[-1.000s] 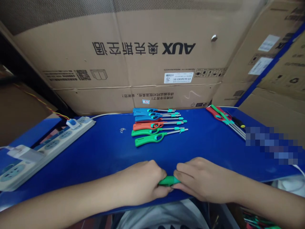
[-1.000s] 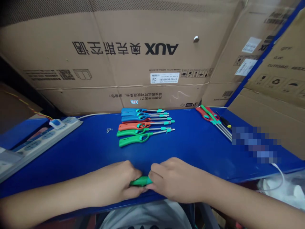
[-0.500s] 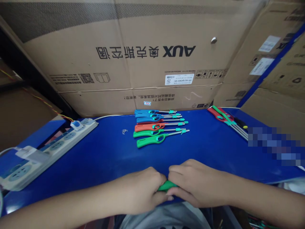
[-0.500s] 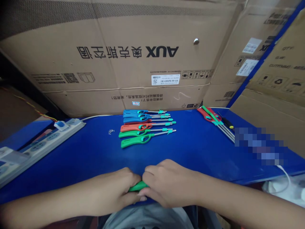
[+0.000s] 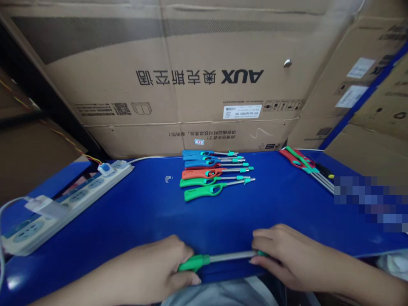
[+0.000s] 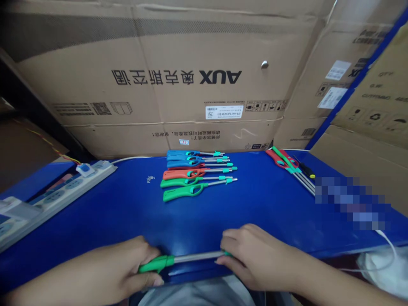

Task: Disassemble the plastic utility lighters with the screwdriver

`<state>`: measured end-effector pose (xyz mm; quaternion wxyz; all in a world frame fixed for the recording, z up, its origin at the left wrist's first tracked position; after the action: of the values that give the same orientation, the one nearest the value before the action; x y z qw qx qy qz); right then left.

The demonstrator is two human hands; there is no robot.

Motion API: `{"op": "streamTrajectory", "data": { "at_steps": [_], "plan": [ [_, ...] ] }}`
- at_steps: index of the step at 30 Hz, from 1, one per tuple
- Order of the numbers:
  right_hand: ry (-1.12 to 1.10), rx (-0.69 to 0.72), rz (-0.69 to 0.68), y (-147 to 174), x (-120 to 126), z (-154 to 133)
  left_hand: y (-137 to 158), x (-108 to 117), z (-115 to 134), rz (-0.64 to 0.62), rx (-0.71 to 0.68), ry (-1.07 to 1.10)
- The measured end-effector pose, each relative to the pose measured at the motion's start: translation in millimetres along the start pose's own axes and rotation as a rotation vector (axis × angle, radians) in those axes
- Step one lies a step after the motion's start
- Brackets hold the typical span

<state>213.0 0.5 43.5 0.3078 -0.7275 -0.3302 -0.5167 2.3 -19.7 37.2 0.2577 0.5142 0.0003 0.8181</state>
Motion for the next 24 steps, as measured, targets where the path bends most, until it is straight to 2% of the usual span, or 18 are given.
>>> {"op": "streamTrajectory", "data": {
  "at_steps": [3,8,12,16,18,20,22,24],
  "plan": [
    [-0.078,-0.053,-0.022,-3.8,4.8,15.8,-4.3,2.6,1.5,0.019,-0.020,-0.036],
    [-0.229,-0.085,0.020,-13.9,16.9,31.8,-22.3,13.9,10.7,0.049,-0.082,-0.058],
    [-0.371,-0.054,0.090,-17.7,27.5,32.6,-36.9,19.3,25.9,0.031,-0.162,-0.035],
    [-0.364,-0.031,0.073,-26.8,30.1,31.2,-55.2,20.7,40.6,0.066,-0.225,-0.050],
    [-0.321,-0.063,0.090,-31.9,30.7,40.6,-66.6,25.3,40.1,0.136,-0.263,-0.083],
    [-0.286,-0.103,0.111,-35.7,29.9,56.5,-78.0,35.3,34.0,0.263,-0.316,-0.120],
    [-0.255,-0.128,0.134,-38.2,28.9,76.4,-87.3,47.0,25.0,0.412,-0.383,-0.164],
    [-0.201,-0.157,0.194,-39.9,33.3,100.8,-95.7,53.3,14.3,0.492,-0.436,-0.208]
  ]
}}
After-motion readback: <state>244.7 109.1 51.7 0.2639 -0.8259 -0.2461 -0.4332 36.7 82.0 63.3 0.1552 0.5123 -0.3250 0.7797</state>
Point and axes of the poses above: each hand's wrist, its own y-axis away from the middle knuckle, its own x-axis out of the back of the hand, z = x × y, the point moved 8 cm from there along -y, towards the middle knuckle, and after that the axes turned 11 degrees about z, right-handed, at the moved point
